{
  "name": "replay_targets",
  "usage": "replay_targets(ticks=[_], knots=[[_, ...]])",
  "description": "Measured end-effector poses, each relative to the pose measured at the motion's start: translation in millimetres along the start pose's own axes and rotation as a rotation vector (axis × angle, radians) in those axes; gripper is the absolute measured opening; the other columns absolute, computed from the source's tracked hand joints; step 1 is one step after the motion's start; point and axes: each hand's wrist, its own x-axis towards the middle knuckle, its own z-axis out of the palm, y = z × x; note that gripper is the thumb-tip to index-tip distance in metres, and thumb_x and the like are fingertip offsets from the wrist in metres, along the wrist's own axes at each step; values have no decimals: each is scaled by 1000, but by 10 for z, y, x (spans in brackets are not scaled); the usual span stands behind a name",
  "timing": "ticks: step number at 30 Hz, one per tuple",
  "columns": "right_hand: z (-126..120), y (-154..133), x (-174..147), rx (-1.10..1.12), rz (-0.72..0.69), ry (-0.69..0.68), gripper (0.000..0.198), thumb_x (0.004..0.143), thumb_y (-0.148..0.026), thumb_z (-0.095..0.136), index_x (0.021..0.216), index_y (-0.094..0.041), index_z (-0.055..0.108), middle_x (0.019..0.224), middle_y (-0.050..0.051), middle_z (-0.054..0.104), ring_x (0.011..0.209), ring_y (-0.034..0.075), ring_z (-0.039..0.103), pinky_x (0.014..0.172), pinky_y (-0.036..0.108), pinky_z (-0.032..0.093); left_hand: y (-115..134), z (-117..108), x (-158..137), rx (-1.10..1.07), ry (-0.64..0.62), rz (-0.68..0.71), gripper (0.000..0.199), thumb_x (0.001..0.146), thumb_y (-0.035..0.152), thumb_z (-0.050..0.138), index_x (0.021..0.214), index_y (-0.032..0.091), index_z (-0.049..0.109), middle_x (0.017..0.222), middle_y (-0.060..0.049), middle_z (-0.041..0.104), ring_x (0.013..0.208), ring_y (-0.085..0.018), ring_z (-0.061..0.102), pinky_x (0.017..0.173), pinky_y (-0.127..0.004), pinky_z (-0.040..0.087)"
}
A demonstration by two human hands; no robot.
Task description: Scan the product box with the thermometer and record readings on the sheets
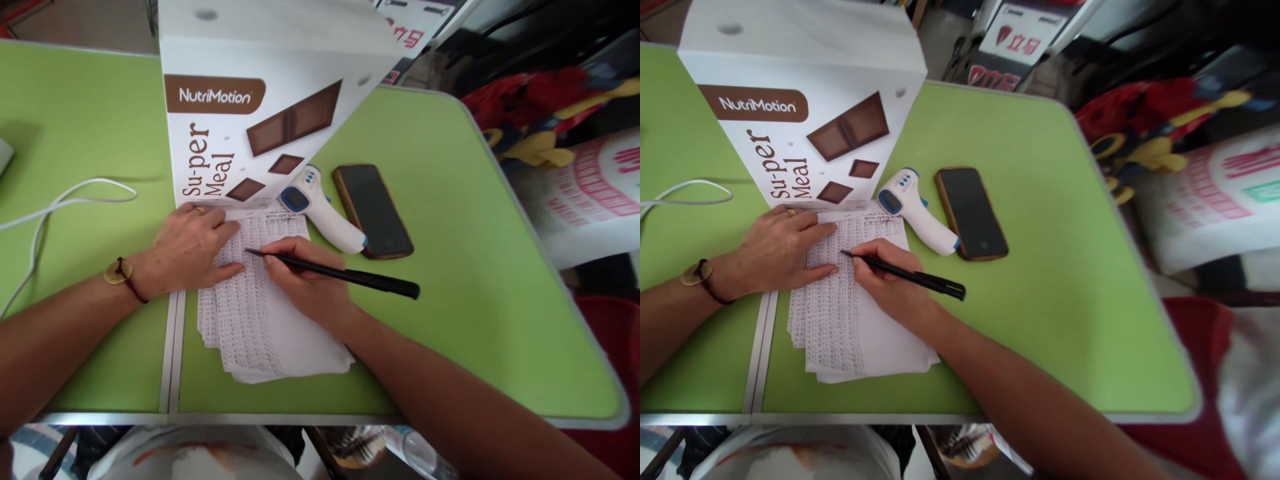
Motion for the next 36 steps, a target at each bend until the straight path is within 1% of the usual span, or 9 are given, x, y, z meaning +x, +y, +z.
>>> replay_targets(ticks=[5,9,14,19,26,32,36], knots=[[-8,-9,6,20,-38,-50,9,81,-21,57,78,-21,66,69,0,68,59,14,61,56,27,51,-9,9,-5,-8,-15,-3,47,85,51,67,113,13,67,97,-11,67,91,-32,65,88,-45,48],[-10,-12,10,20,-24,-35,10,78,-20,56,75,-21,65,66,0,68,56,14,60,54,26,50,-9,18,-13,-16,-3,-8,48,85,51,67,114,13,67,97,-12,67,91,-31,64,88,-44,48],[-10,-7,13,31,-19,-27,11,80,-24,56,77,-21,66,66,0,68,55,13,58,51,25,48,-17,12,-13,-14,-8,-7,47,85,51,66,114,14,66,99,-11,67,92,-30,64,89,-43,47],[-12,-8,16,6,-29,-27,10,79,-22,56,76,-21,66,65,0,67,56,14,59,54,25,48,-13,14,-11,-14,-4,0,47,85,51,67,113,13,67,97,-12,67,90,-31,64,88,-44,48],[-5,-8,16,5,-23,-39,9,79,-23,56,76,-21,64,64,-1,67,54,13,59,53,26,48,-15,13,-14,-5,-2,-1,49,85,52,67,115,13,66,99,-12,67,92,-32,64,89,-45,48],[-5,3,7,10,-22,-44,9,79,-21,56,77,-21,65,66,0,66,57,14,59,55,26,49,-18,7,-18,-17,-8,-2,50,86,53,67,116,12,66,100,-12,67,92,-32,64,90,-45,49],[4,2,9,19,-32,-23,10,81,-21,55,78,-20,65,67,0,67,57,14,60,54,25,49,-11,-2,-11,-19,-19,0,50,87,52,67,116,11,66,100,-12,66,93,-32,64,90,-45,49]])
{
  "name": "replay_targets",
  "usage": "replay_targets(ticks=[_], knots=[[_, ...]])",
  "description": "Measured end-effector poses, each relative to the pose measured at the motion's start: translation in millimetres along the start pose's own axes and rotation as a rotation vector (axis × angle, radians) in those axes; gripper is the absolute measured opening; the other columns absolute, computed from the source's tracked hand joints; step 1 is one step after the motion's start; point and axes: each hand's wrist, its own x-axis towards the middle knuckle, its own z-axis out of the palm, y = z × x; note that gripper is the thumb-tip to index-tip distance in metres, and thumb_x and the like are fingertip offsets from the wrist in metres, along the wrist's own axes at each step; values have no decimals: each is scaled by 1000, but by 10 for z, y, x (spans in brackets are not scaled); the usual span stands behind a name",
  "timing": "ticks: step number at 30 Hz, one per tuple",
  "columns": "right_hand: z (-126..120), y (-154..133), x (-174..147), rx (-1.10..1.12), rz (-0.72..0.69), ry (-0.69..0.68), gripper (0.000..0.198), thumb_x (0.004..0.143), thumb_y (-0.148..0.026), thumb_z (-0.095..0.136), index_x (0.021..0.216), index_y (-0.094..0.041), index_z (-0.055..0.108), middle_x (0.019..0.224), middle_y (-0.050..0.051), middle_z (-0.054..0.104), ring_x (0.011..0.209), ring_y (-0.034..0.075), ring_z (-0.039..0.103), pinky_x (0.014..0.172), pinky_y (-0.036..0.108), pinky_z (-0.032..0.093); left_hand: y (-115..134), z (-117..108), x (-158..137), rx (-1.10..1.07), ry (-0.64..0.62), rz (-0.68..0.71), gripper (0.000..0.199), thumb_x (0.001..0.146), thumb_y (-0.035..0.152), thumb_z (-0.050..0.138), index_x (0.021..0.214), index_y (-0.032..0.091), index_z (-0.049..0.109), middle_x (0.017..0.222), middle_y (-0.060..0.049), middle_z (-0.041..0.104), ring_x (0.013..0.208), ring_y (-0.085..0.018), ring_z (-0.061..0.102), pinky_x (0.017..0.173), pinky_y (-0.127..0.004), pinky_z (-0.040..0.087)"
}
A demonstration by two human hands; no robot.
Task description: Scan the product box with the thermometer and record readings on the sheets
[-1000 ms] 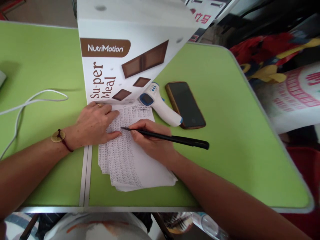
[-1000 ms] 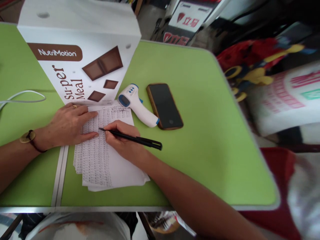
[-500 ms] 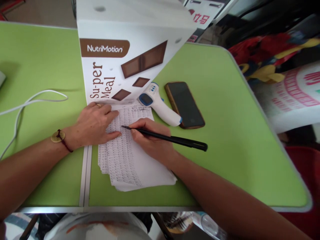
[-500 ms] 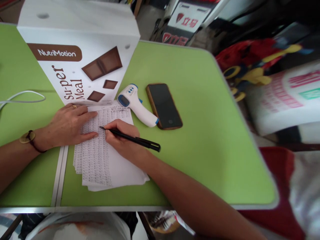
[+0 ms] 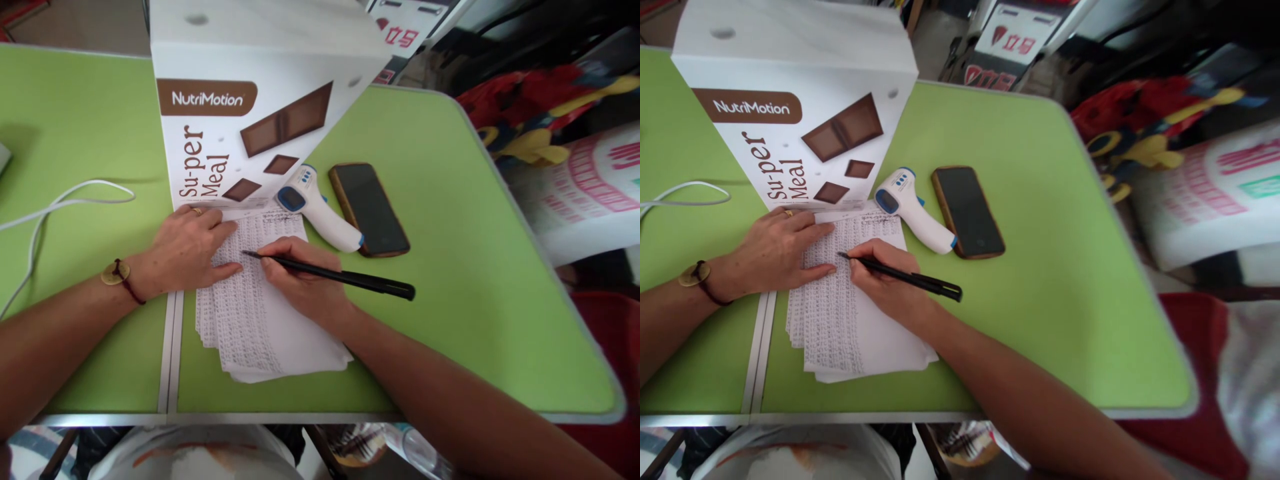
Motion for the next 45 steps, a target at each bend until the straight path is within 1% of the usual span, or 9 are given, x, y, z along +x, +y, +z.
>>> replay_targets(ticks=[5,9,12,15,19,22,37,43,45], knots=[[7,-5,14,-15,-21,24,10,79,-22,55,75,-21,64,64,-1,67,55,12,59,54,24,48,-3,7,4,1,-7,-1,49,87,51,67,116,11,66,99,-12,66,93,-32,64,89,-45,49],[-3,-7,9,20,19,4,9,77,-21,55,71,-21,62,57,-3,62,48,11,53,47,23,44,-7,10,-1,-3,-1,-7,49,86,51,67,116,12,66,98,-12,66,92,-31,64,89,-44,48],[-12,-12,0,36,32,-14,9,78,-22,56,72,-22,63,60,-2,64,51,11,55,48,24,45,1,-1,-3,3,-6,-5,48,87,51,67,115,12,66,99,-12,66,92,-31,64,89,-44,48],[-25,-9,-4,52,23,32,9,79,-21,56,75,-22,65,65,-1,66,54,12,57,50,24,46,7,-19,-1,9,-16,-5,47,87,49,67,114,12,66,100,-12,66,92,-31,64,88,-45,49],[-41,10,-2,34,17,86,8,79,-22,58,77,-21,66,62,-2,63,49,11,51,46,23,42,1,-42,4,21,-20,20,47,87,49,66,116,12,65,100,-11,66,91,-31,64,87,-44,49],[-44,16,-3,44,-1,94,7,79,-21,58,76,-21,65,61,-2,63,49,10,51,45,23,41,-8,-52,5,26,-25,21,46,87,49,66,115,12,66,100,-11,66,91,-31,64,88,-44,49],[-15,21,4,47,-2,3,8,78,-19,58,77,-20,65,65,-1,66,56,13,57,52,25,46,-24,-7,-9,27,7,32,48,87,50,66,116,11,65,101,-11,66,91,-32,64,87,-44,50],[-17,37,5,47,13,64,8,79,-21,57,77,-21,65,63,-1,65,53,13,55,50,25,45,-15,-9,-14,19,19,29,48,87,49,66,116,11,65,102,-11,66,90,-32,64,87,-45,50],[-12,45,4,33,10,55,7,78,-20,57,78,-21,64,65,-1,65,55,13,56,52,26,46,-15,-5,-18,15,24,28,48,87,48,66,117,11,65,102,-11,66,90,-32,64,87,-44,50]])
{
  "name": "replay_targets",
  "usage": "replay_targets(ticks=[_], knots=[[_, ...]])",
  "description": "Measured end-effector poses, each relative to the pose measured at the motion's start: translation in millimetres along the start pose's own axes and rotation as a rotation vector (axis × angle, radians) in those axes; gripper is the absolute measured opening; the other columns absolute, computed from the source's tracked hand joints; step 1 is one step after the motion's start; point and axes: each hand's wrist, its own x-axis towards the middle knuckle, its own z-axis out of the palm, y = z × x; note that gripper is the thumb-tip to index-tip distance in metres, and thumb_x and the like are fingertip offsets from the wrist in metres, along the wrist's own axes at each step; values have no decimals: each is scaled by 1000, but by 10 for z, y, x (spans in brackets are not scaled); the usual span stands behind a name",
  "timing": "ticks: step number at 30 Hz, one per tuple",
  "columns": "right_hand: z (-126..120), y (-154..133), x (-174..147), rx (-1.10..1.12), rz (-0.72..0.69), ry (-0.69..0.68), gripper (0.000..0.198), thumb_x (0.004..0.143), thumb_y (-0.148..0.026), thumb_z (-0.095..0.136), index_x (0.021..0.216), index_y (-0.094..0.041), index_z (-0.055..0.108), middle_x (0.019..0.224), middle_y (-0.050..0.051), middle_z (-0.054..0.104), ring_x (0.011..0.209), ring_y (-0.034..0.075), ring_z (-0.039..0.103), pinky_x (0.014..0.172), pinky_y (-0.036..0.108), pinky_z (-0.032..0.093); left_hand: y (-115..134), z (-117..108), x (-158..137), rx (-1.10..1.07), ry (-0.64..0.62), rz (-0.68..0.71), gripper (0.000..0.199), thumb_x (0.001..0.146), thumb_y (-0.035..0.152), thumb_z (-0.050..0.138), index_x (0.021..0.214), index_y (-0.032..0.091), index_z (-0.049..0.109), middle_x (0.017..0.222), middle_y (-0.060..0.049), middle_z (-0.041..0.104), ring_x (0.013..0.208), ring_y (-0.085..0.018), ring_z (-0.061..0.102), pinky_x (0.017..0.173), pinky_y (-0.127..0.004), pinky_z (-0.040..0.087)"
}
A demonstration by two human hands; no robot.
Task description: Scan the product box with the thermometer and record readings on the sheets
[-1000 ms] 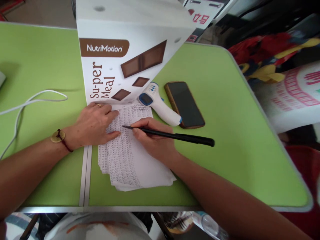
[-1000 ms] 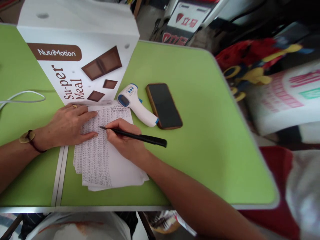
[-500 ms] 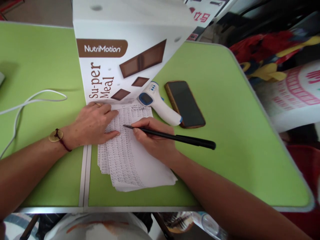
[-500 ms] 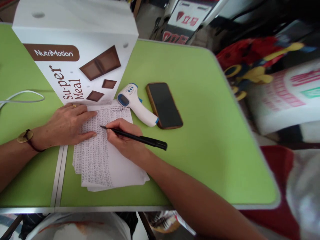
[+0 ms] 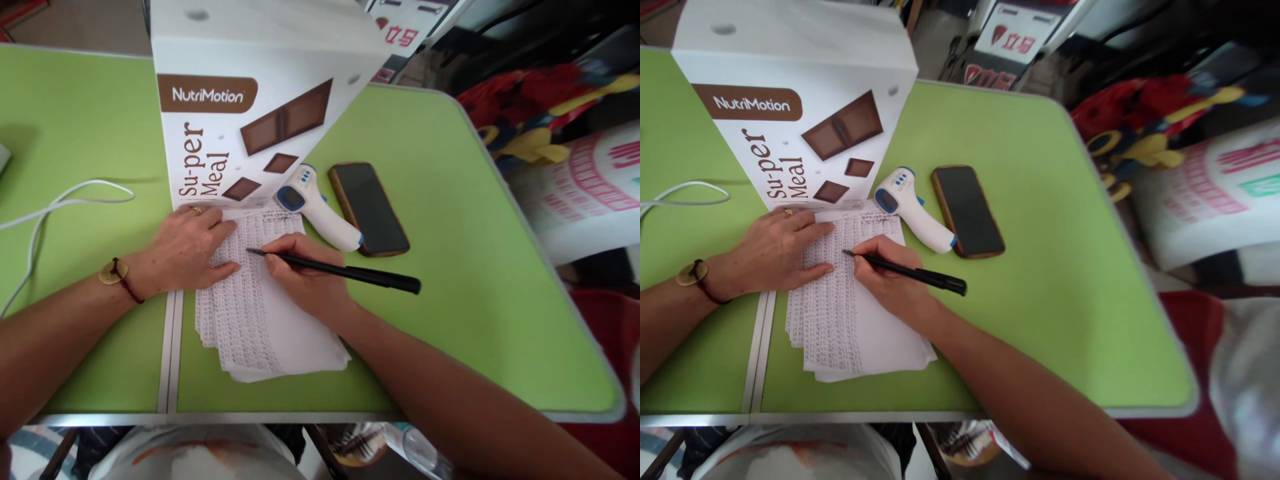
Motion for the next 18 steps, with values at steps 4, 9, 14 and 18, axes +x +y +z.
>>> replay_targets(ticks=[4,9,14,18], knots=[[-5,-9,1,-21,2,-28,7,78,-20,57,77,-22,63,66,-1,65,56,13,57,53,26,48,1,1,-3,-13,0,-2,48,86,47,67,117,11,65,102,-12,66,91,-32,64,87,-44,50],[-23,-40,6,-22,23,-31,6,75,-19,56,71,-22,59,60,-2,62,52,12,54,49,25,45,4,-7,0,-17,-7,-9,47,86,47,67,116,11,65,101,-12,66,91,-32,64,87,-44,50],[-20,-52,8,-1,28,-25,6,75,-20,56,71,-22,61,61,-2,63,52,13,55,49,25,45,-1,-8,0,-25,-1,-4,47,86,47,67,116,11,65,102,-13,66,92,-32,64,88,-45,50],[-10,-40,2,1,11,0,7,75,-20,56,71,-22,61,59,-2,63,50,12,55,48,24,44,-6,-7,-1,-28,-4,-2,47,86,47,67,115,10,65,101,-13,66,92,-33,64,88,-46,50]])
